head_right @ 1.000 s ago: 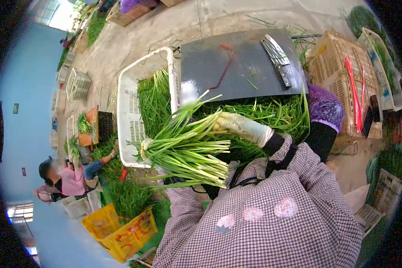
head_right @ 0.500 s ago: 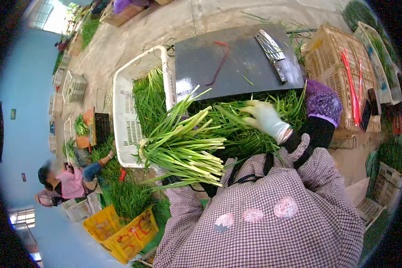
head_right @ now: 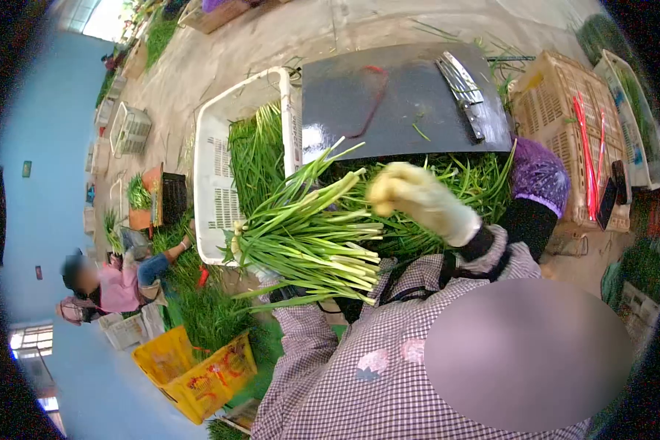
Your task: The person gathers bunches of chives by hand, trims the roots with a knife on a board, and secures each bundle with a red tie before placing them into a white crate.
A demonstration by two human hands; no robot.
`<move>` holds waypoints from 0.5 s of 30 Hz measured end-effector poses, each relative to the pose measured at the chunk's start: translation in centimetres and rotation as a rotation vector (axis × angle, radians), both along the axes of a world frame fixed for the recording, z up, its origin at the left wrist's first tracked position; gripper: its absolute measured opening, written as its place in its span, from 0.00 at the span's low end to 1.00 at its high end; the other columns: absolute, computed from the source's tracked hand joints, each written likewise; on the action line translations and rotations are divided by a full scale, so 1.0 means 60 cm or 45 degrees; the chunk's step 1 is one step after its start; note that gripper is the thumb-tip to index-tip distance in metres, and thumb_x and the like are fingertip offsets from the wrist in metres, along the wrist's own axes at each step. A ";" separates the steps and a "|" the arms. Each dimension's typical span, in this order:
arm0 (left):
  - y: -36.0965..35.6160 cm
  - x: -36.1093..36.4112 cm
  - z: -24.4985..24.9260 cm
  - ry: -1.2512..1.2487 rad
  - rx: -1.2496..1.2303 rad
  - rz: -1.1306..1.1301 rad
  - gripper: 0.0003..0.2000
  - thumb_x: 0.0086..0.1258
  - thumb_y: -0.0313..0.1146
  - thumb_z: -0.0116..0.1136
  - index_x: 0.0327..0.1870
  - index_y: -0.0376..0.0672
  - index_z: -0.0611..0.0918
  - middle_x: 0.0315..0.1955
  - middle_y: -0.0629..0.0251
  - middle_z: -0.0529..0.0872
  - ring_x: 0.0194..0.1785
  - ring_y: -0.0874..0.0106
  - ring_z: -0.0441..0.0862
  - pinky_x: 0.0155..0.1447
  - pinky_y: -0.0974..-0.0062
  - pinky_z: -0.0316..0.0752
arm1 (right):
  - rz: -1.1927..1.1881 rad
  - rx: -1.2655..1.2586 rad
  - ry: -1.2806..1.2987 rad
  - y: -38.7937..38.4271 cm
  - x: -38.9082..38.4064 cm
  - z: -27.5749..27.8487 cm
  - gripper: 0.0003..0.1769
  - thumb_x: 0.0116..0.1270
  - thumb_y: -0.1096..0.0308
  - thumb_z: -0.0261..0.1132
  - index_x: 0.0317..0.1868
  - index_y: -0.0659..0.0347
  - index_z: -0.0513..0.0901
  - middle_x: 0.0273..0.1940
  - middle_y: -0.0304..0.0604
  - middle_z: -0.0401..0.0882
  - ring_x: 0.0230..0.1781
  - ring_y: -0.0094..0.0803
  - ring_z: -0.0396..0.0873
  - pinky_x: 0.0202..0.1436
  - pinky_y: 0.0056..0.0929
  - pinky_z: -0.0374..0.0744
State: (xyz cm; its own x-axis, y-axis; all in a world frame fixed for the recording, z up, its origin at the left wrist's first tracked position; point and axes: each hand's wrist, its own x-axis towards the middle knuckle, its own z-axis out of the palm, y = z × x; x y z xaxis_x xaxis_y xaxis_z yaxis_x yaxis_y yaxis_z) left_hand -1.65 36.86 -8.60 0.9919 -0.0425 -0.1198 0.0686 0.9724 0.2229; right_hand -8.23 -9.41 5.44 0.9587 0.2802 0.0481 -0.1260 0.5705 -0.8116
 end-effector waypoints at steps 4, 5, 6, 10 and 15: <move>-0.070 -0.015 0.051 -0.101 0.139 0.231 0.09 0.79 0.37 0.56 0.53 0.44 0.77 0.53 0.64 0.85 0.58 0.66 0.85 0.65 0.51 0.85 | -0.061 -0.776 0.040 -0.045 -0.023 0.052 0.15 0.81 0.56 0.67 0.49 0.61 0.88 0.37 0.36 0.81 0.33 0.29 0.78 0.40 0.32 0.80; -0.072 -0.011 0.056 -0.206 0.123 0.148 0.08 0.79 0.35 0.56 0.51 0.44 0.78 0.53 0.63 0.85 0.58 0.66 0.84 0.66 0.52 0.84 | -0.219 -1.070 -0.233 -0.021 -0.022 0.058 0.14 0.79 0.57 0.68 0.50 0.59 0.90 0.37 0.38 0.80 0.34 0.31 0.79 0.40 0.33 0.80; -0.075 -0.011 0.064 -0.206 0.123 0.143 0.08 0.79 0.35 0.56 0.51 0.44 0.78 0.53 0.63 0.85 0.58 0.66 0.84 0.66 0.52 0.84 | -0.384 -1.356 -0.511 0.009 -0.018 0.061 0.13 0.77 0.57 0.70 0.50 0.57 0.92 0.36 0.39 0.80 0.36 0.33 0.80 0.41 0.34 0.79; -0.121 -0.016 0.128 -0.273 0.210 0.116 0.10 0.80 0.40 0.54 0.52 0.45 0.81 0.48 0.66 0.86 0.54 0.67 0.85 0.65 0.58 0.84 | -0.439 -2.092 -0.724 0.114 0.020 0.013 0.21 0.75 0.45 0.67 0.44 0.54 0.91 0.39 0.44 0.83 0.42 0.43 0.83 0.50 0.43 0.76; -0.144 -0.032 0.194 -0.163 0.270 0.301 0.09 0.78 0.36 0.55 0.52 0.45 0.81 0.50 0.65 0.87 0.54 0.67 0.85 0.65 0.63 0.83 | -0.266 -1.031 -0.390 0.176 0.039 0.009 0.13 0.78 0.58 0.67 0.40 0.59 0.89 0.41 0.41 0.86 0.44 0.35 0.84 0.53 0.37 0.78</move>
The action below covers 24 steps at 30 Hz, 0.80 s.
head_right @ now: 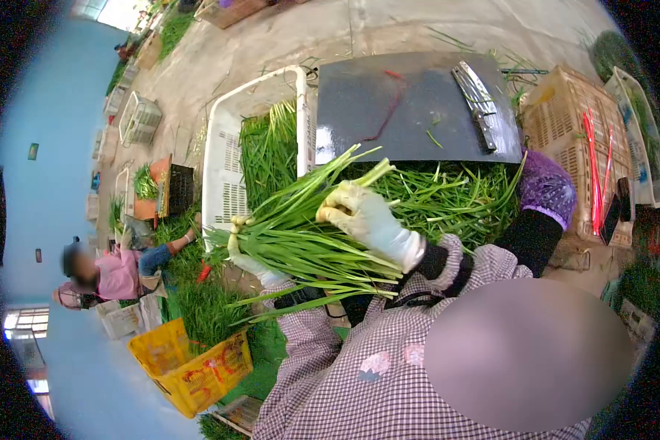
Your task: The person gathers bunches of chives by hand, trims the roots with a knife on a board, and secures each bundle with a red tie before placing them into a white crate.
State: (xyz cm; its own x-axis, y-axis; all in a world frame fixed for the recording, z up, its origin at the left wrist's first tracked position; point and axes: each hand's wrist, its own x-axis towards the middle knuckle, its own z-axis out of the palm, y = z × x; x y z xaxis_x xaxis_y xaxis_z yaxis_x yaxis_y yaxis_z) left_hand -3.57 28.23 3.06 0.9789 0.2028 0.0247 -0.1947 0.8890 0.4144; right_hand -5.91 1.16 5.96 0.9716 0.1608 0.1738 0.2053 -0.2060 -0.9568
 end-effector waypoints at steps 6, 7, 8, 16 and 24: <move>0.014 0.000 -0.033 0.116 -0.108 0.071 0.11 0.79 0.37 0.54 0.54 0.44 0.81 0.51 0.65 0.87 0.54 0.67 0.86 0.65 0.62 0.83 | 0.299 1.186 -0.034 -0.156 -0.053 0.093 0.14 0.76 0.61 0.72 0.53 0.61 0.87 0.45 0.39 0.83 0.42 0.30 0.80 0.48 0.40 0.80; 0.017 0.001 -0.041 0.106 -0.113 0.034 0.15 0.79 0.40 0.53 0.59 0.45 0.82 0.49 0.66 0.88 0.53 0.69 0.86 0.66 0.62 0.82 | 0.338 1.274 -0.121 -0.187 -0.054 0.099 0.16 0.75 0.59 0.74 0.55 0.58 0.88 0.49 0.38 0.83 0.44 0.30 0.80 0.48 0.43 0.80; 0.019 0.005 -0.046 0.106 -0.120 0.032 0.15 0.79 0.40 0.53 0.59 0.45 0.82 0.49 0.66 0.88 0.53 0.69 0.86 0.66 0.62 0.82 | 0.259 1.226 0.008 -0.206 -0.063 0.115 0.13 0.72 0.61 0.75 0.53 0.56 0.90 0.45 0.38 0.84 0.42 0.30 0.81 0.47 0.41 0.79; -0.015 0.007 -0.012 0.025 -0.130 -0.029 0.11 0.79 0.37 0.54 0.55 0.45 0.80 0.45 0.68 0.86 0.53 0.70 0.85 0.65 0.63 0.82 | 0.001 -0.883 -0.302 -0.031 0.003 -0.013 0.14 0.70 0.55 0.72 0.47 0.54 0.89 0.40 0.41 0.84 0.47 0.41 0.83 0.60 0.43 0.74; 0.033 0.008 -0.071 -0.142 -0.200 -0.081 0.08 0.77 0.35 0.57 0.52 0.46 0.78 0.41 0.73 0.82 0.48 0.72 0.80 0.62 0.66 0.79 | 0.125 0.512 0.484 -0.155 -0.034 0.021 0.09 0.81 0.67 0.63 0.51 0.64 0.83 0.45 0.40 0.88 0.39 0.23 0.85 0.47 0.25 0.83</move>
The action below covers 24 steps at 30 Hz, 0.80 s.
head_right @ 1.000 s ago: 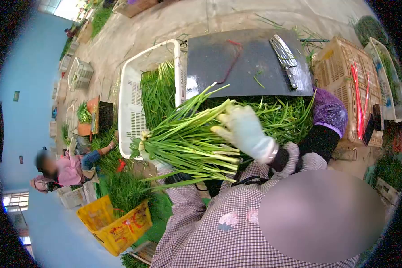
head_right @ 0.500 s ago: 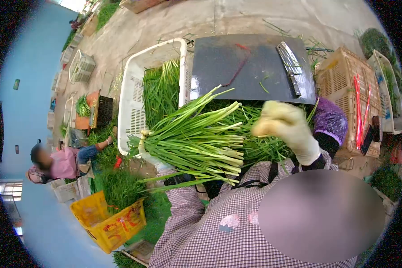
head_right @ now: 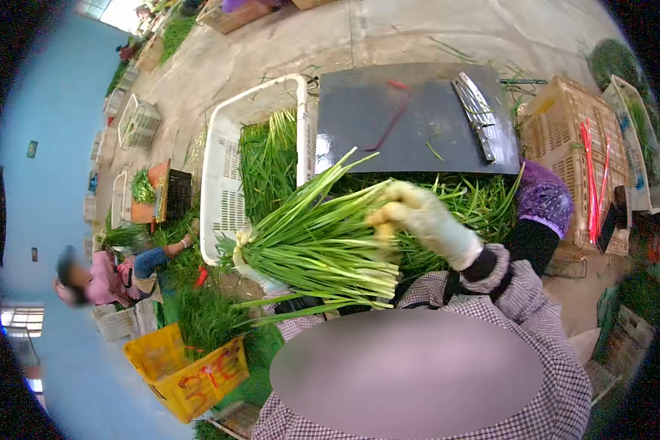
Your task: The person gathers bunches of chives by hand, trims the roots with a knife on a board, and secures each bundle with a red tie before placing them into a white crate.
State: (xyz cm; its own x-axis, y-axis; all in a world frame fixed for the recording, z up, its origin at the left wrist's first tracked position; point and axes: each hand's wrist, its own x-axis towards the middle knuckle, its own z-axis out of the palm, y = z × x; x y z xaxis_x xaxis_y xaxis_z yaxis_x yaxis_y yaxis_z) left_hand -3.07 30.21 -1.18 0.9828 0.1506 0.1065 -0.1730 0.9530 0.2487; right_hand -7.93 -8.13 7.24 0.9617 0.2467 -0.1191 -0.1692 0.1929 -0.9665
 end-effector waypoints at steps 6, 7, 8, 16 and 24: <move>-0.006 0.010 -0.034 -0.027 -0.228 -0.119 0.09 0.76 0.35 0.59 0.52 0.48 0.75 0.39 0.75 0.79 0.45 0.76 0.78 0.60 0.69 0.78 | -0.103 -0.374 0.151 -0.122 -0.015 -0.005 0.08 0.80 0.67 0.63 0.49 0.63 0.84 0.40 0.35 0.85 0.28 0.18 0.76 0.34 0.22 0.79; -0.001 0.014 -0.047 -0.022 -0.229 -0.135 0.09 0.76 0.35 0.59 0.52 0.48 0.75 0.39 0.75 0.79 0.45 0.76 0.78 0.60 0.69 0.78 | -0.033 -0.540 0.072 -0.109 -0.005 -0.030 0.08 0.79 0.70 0.60 0.50 0.63 0.84 0.41 0.34 0.85 0.29 0.18 0.75 0.34 0.22 0.77; -0.002 0.016 -0.049 -0.022 -0.236 -0.139 0.10 0.75 0.34 0.60 0.53 0.49 0.76 0.39 0.75 0.79 0.46 0.76 0.78 0.61 0.68 0.78 | 0.008 -0.484 0.031 -0.096 0.008 -0.058 0.09 0.78 0.72 0.58 0.50 0.63 0.84 0.39 0.34 0.85 0.29 0.18 0.75 0.34 0.22 0.77; -0.001 0.001 -0.017 0.063 -0.356 -0.105 0.08 0.74 0.30 0.57 0.49 0.47 0.73 0.39 0.74 0.77 0.46 0.76 0.78 0.59 0.69 0.78 | 0.273 -0.190 0.004 -0.033 0.009 -0.090 0.24 0.83 0.55 0.60 0.66 0.66 0.82 0.54 0.45 0.86 0.55 0.33 0.82 0.61 0.34 0.81; -0.009 0.007 -0.028 -0.151 -0.192 -0.140 0.06 0.77 0.38 0.55 0.47 0.48 0.77 0.39 0.76 0.78 0.43 0.74 0.79 0.54 0.68 0.80 | -0.049 -0.389 -0.199 0.014 -0.011 -0.076 0.15 0.81 0.60 0.62 0.47 0.60 0.90 0.45 0.34 0.87 0.43 0.25 0.82 0.52 0.25 0.80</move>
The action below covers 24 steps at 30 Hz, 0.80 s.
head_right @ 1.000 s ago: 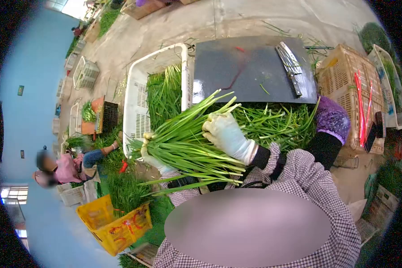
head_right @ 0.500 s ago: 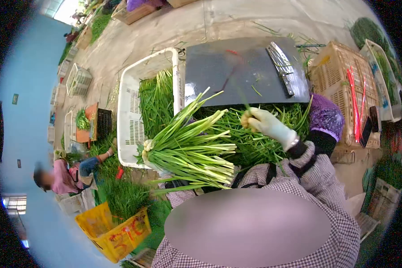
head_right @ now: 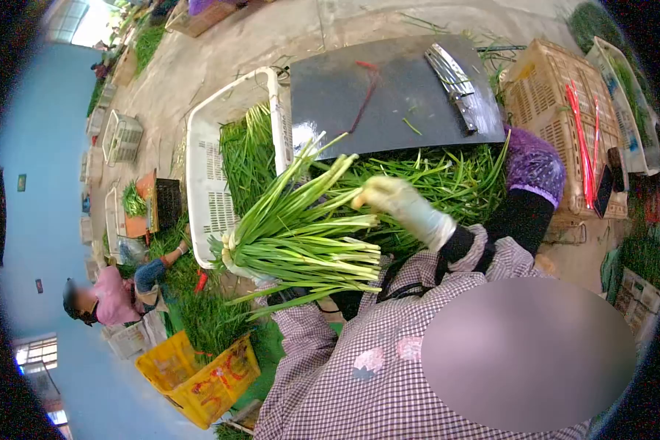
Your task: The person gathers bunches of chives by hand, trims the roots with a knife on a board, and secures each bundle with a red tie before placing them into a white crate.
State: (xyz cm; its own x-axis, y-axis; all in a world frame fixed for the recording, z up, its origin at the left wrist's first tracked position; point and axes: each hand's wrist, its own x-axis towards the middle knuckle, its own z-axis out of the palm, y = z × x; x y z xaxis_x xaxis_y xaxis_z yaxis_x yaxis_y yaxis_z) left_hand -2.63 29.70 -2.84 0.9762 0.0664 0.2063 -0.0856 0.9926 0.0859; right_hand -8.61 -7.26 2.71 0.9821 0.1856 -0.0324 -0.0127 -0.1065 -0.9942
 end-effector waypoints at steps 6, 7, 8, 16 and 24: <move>-0.003 -0.011 -0.025 0.142 0.175 0.349 0.09 0.78 0.41 0.52 0.50 0.47 0.78 0.38 0.74 0.79 0.41 0.73 0.79 0.49 0.67 0.80 | 0.026 -0.047 0.149 -0.053 -0.016 -0.015 0.19 0.80 0.56 0.65 0.58 0.62 0.87 0.51 0.43 0.87 0.52 0.33 0.83 0.62 0.32 0.79; -0.006 -0.009 -0.029 0.152 0.072 0.351 0.09 0.78 0.41 0.52 0.49 0.47 0.78 0.37 0.74 0.79 0.41 0.73 0.79 0.50 0.66 0.80 | 0.175 -0.106 0.017 -0.027 -0.022 -0.002 0.21 0.78 0.56 0.68 0.60 0.63 0.86 0.52 0.45 0.87 0.54 0.37 0.84 0.65 0.34 0.79; -0.009 -0.008 -0.032 0.159 -0.030 0.354 0.09 0.78 0.41 0.52 0.49 0.48 0.78 0.37 0.74 0.78 0.41 0.73 0.79 0.50 0.66 0.80 | 0.248 -0.120 -0.069 -0.007 -0.020 -0.019 0.24 0.74 0.56 0.72 0.62 0.63 0.86 0.51 0.47 0.88 0.56 0.41 0.85 0.69 0.38 0.79; -0.025 -0.008 0.000 0.040 0.074 0.282 0.07 0.78 0.39 0.55 0.48 0.49 0.77 0.37 0.74 0.80 0.42 0.74 0.80 0.52 0.67 0.81 | -0.165 -0.014 -0.015 0.000 -0.015 -0.061 0.11 0.80 0.63 0.66 0.47 0.62 0.90 0.46 0.38 0.88 0.49 0.28 0.84 0.58 0.31 0.81; -0.005 0.008 -0.052 -0.017 0.144 0.276 0.09 0.79 0.38 0.55 0.51 0.45 0.80 0.40 0.72 0.84 0.45 0.74 0.83 0.55 0.66 0.82 | 0.142 -1.096 0.034 -0.112 -0.031 -0.056 0.25 0.77 0.50 0.68 0.63 0.57 0.87 0.57 0.55 0.88 0.57 0.51 0.86 0.63 0.45 0.83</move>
